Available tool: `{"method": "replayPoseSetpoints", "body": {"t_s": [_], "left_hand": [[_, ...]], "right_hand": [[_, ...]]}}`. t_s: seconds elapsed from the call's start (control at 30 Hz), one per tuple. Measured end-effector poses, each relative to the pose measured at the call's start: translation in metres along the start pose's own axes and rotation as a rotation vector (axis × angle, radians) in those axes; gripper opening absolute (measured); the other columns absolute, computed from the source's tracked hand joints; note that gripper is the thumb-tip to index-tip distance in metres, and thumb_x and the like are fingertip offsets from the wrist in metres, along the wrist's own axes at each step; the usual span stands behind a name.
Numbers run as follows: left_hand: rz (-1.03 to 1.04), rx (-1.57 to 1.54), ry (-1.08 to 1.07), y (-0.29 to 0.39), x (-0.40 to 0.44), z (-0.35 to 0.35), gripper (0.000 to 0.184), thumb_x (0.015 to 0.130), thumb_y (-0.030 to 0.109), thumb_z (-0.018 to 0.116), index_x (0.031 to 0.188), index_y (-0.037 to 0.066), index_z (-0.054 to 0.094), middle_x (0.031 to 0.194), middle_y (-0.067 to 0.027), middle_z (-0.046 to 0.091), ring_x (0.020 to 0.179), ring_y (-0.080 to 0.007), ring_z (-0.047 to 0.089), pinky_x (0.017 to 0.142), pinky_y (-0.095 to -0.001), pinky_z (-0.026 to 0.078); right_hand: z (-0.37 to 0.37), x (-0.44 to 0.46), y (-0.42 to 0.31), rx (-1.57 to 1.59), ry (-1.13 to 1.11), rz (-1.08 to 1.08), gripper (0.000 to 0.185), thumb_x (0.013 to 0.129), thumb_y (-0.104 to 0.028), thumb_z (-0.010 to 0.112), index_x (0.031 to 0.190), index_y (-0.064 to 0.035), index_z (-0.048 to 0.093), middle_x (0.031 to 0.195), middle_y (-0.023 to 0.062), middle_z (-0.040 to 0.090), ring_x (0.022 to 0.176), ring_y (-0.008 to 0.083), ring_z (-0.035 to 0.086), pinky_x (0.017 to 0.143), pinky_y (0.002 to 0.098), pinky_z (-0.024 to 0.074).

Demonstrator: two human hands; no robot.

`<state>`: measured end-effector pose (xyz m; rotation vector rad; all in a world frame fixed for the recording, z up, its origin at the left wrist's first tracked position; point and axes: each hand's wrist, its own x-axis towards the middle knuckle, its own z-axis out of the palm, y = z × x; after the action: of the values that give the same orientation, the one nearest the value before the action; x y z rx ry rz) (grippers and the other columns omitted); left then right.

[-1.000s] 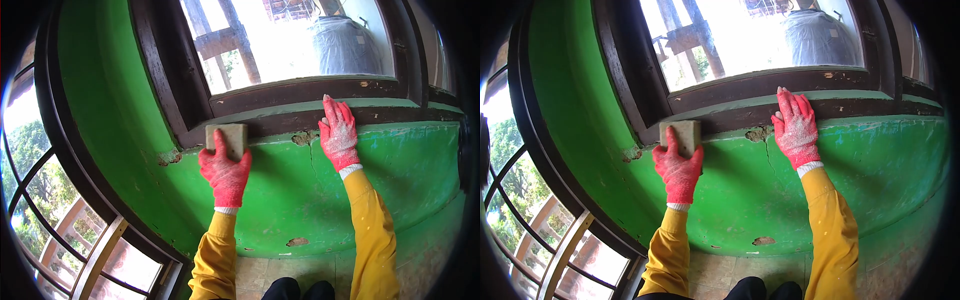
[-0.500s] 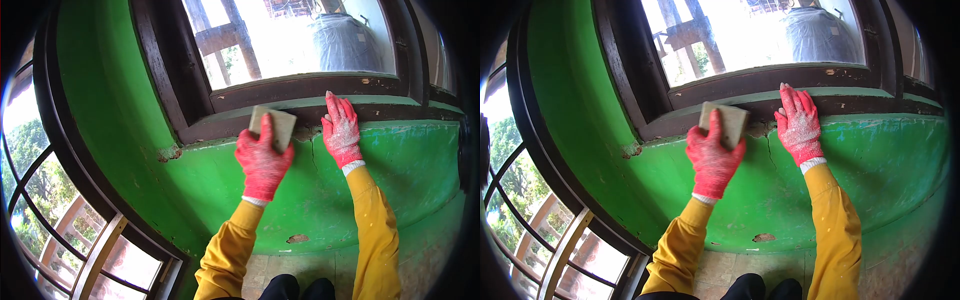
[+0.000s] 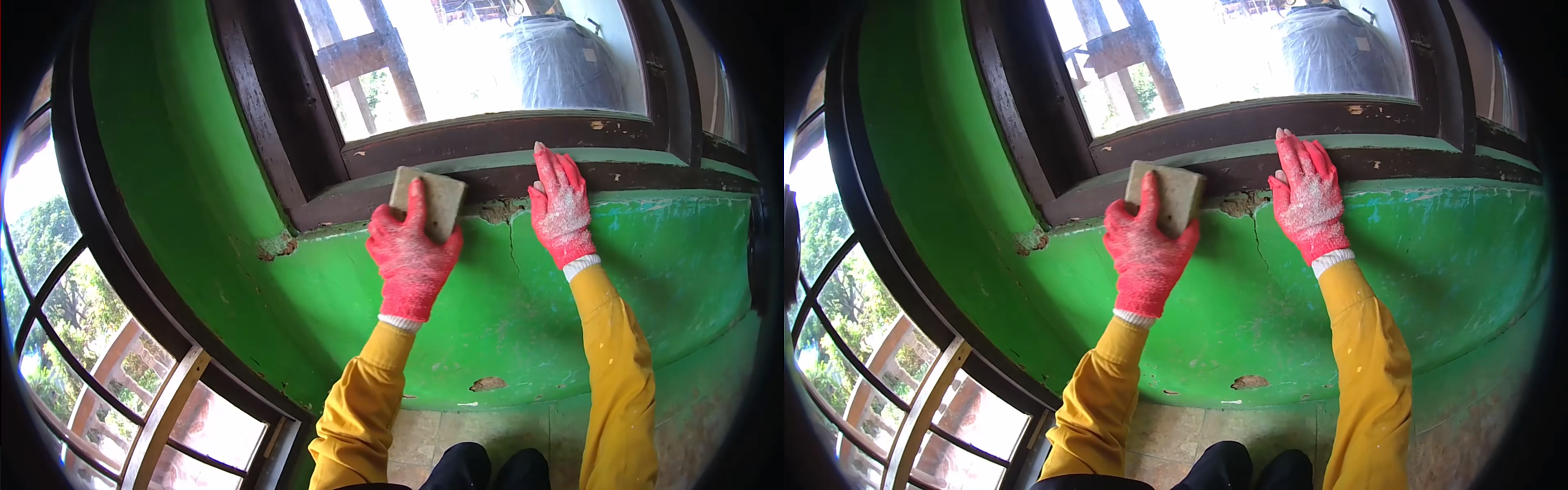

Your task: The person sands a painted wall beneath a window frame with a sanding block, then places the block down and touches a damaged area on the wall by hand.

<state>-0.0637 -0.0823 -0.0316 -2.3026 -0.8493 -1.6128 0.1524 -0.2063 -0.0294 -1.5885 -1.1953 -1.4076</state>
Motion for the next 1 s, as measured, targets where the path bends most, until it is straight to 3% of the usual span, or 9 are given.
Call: {"method": "replayPoseSetpoints", "body": {"t_s": [0.13, 0.33, 0.53, 0.73, 0.8, 0.9, 0.93, 1.0], "left_hand": [[-0.264, -0.005, 0.044, -0.050, -0.001, -0.005, 0.088, 0.069, 0.041, 0.083, 0.147, 0.021, 0.048, 0.114, -0.0207, 0.048, 0.100, -0.0398, 0.056, 0.085, -0.0477, 0.050], [0.037, -0.068, 0.034, 0.021, -0.003, 0.010, 0.087, 0.069, 0.042, 0.081, 0.146, 0.020, 0.048, 0.111, -0.0206, 0.048, 0.102, -0.0394, 0.053, 0.086, -0.0492, 0.047], [-0.260, -0.001, 0.048, -0.039, -0.005, -0.002, 0.089, 0.069, 0.041, 0.082, 0.147, 0.020, 0.047, 0.116, -0.0223, 0.048, 0.105, -0.0399, 0.053, 0.091, -0.0475, 0.048], [0.030, -0.025, 0.035, 0.017, -0.002, 0.008, 0.087, 0.068, 0.045, 0.081, 0.145, 0.019, 0.049, 0.109, -0.0204, 0.050, 0.102, -0.0395, 0.053, 0.086, -0.0496, 0.046], [0.018, -0.031, -0.027, 0.005, 0.001, 0.001, 0.088, 0.068, 0.044, 0.081, 0.146, 0.019, 0.049, 0.112, -0.0209, 0.049, 0.100, -0.0392, 0.054, 0.085, -0.0491, 0.047], [-0.207, 0.054, 0.057, -0.045, 0.001, -0.007, 0.089, 0.068, 0.040, 0.083, 0.147, 0.019, 0.048, 0.116, -0.0215, 0.049, 0.100, -0.0385, 0.057, 0.086, -0.0467, 0.050], [-0.231, -0.051, 0.085, -0.059, 0.000, 0.000, 0.087, 0.068, 0.044, 0.082, 0.145, 0.022, 0.048, 0.119, -0.0241, 0.049, 0.099, -0.0396, 0.056, 0.083, -0.0493, 0.048], [-0.192, 0.023, 0.071, -0.039, 0.002, -0.005, 0.087, 0.067, 0.043, 0.083, 0.144, 0.022, 0.049, 0.116, -0.0230, 0.049, 0.097, -0.0383, 0.056, 0.082, -0.0500, 0.048]], "right_hand": [[0.005, 0.000, 0.000, -0.017, 0.017, 0.016, 0.072, 0.084, -0.018, 0.068, 0.149, -0.0063, 0.040, 0.142, 0.0147, 0.053, 0.128, 0.0338, 0.049, 0.114, 0.0481, 0.0344], [0.000, 0.000, -0.001, -0.023, -0.024, 0.026, 0.072, 0.085, -0.019, 0.067, 0.149, -0.0049, 0.039, 0.142, 0.0149, 0.053, 0.128, 0.0338, 0.049, 0.114, 0.0489, 0.0340], [0.004, 0.000, -0.004, -0.037, 0.022, 0.025, 0.070, 0.085, -0.017, 0.066, 0.149, -0.0044, 0.040, 0.141, 0.0151, 0.053, 0.128, 0.0342, 0.049, 0.114, 0.0491, 0.0340], [0.002, -0.002, -0.002, -0.021, 0.006, 0.020, 0.071, 0.084, -0.016, 0.067, 0.148, -0.0042, 0.040, 0.142, 0.0155, 0.053, 0.128, 0.0347, 0.049, 0.114, 0.0492, 0.0344], [0.000, -0.001, -0.001, -0.002, -0.001, 0.016, 0.071, 0.084, -0.016, 0.067, 0.149, -0.0043, 0.040, 0.142, 0.0155, 0.053, 0.128, 0.0345, 0.049, 0.114, 0.0489, 0.0344], [0.002, -0.002, -0.002, -0.017, 0.002, 0.024, 0.071, 0.084, -0.016, 0.067, 0.149, -0.0045, 0.039, 0.143, 0.0152, 0.052, 0.128, 0.0342, 0.049, 0.114, 0.0487, 0.0341], [0.002, -0.001, -0.002, -0.012, -0.003, 0.038, 0.071, 0.085, -0.016, 0.067, 0.149, -0.0046, 0.039, 0.143, 0.0151, 0.052, 0.129, 0.0341, 0.048, 0.115, 0.0487, 0.0340], [0.004, -0.001, -0.003, -0.043, -0.003, 0.040, 0.071, 0.085, -0.017, 0.067, 0.149, -0.0046, 0.039, 0.143, 0.0154, 0.052, 0.129, 0.0339, 0.048, 0.114, 0.0487, 0.0343]]}}
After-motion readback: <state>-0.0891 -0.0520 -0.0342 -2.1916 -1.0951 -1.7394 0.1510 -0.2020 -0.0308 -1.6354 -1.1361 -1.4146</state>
